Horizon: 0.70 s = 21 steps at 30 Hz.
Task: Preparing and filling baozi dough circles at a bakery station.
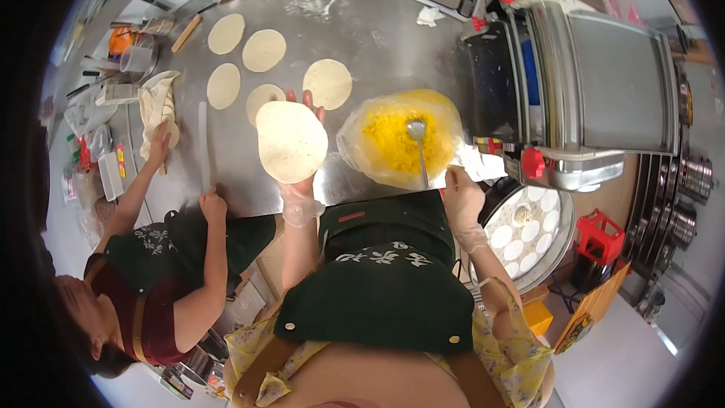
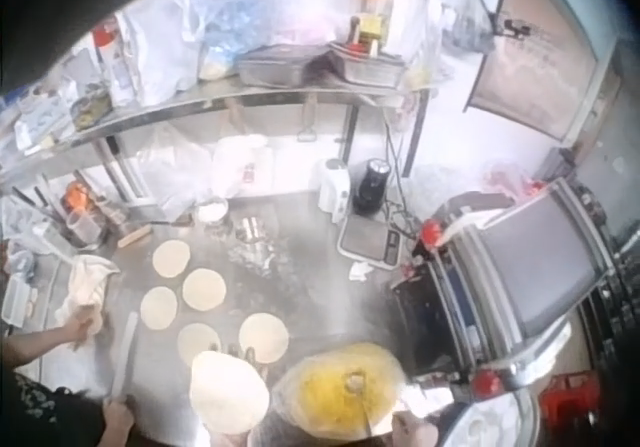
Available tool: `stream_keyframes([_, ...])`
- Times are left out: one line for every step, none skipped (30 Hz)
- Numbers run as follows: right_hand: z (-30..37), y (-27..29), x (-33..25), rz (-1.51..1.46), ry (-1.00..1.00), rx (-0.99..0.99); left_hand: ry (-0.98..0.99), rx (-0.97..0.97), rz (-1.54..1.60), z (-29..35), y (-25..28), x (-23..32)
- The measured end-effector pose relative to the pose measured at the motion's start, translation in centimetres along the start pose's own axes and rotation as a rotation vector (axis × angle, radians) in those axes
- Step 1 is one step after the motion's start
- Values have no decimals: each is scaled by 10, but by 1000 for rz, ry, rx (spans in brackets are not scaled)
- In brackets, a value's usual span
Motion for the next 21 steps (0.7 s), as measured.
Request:
stream_keyframes([10,-8,0,87,17,-75,34,16,61,-1,2,-1])
stream_keyframes([18,-21,-3,171,32,-147,71,30,120,-3,3,-6])
stream_keyframes([25,-35,2,220,-46,-217,84,78,125,-3,5,-10])
stream_keyframes([36,-55,21,235,-162,-259,99,80,119,-3,5,-13])
stream_keyframes([44,-71,37,138,-251,-277,133,26,69,-3,5,-15])
stream_keyframes([49,-81,46,40,-336,-297,162,-27,21,-3,5,-16])
stream_keyframes([48,-82,45,40,-345,-294,170,-26,16,-4,10,-15])
stream_keyframes([52,-83,45,-210,-625,-304,175,-4,-23,-5,16,-13])
stream_keyframes([57,-85,42,-465,-901,-307,180,17,-62,-6,22,-12])
stream_keyframes([49,-81,33,-467,-907,-307,182,20,-67,-8,30,-11])
stream_keyframes([44,-82,21,-629,-1041,-356,171,60,-138,-10,41,-13])
stream_keyframes([41,-89,12,-793,-1173,-404,159,101,-210,-11,51,-14])
stream_keyframes([34,-96,10,-910,-1238,-377,172,101,-213,-11,53,-20])
stream_keyframes([31,-105,17,-912,-1245,-366,241,123,-198,-10,57,-30])
stream_keyframes([26,-114,26,-879,-1152,-368,310,144,-182,-8,61,-38])
stream_keyframes([18,-118,24,-845,-1056,-378,314,145,-184,-9,66,-38])
stream_keyframes([15,-115,29,-497,-884,-409,366,174,-189,-9,74,-41])
stream_keyframes([21,-110,29,-498,-888,-404,419,203,-193,-8,81,-44])
stream_keyframes([11,-87,22,-167,-452,-202,416,206,-193,-10,88,-43])
stream_keyframes([7,-63,-4,157,-15,4,395,190,-248,-11,92,-42])
stream_keyframes([9,-60,-3,302,-72,-49,373,175,-304,-12,96,-42])
Point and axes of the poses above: each hand's wrist, its own z-axis away from the middle knuckle, its own y-axis out of the back of the hand, x = y × z, the point moved 7 cm from there along -z, towards the middle knuckle, and after that the axes turned 14 degrees about x, right-handed, at the moved point
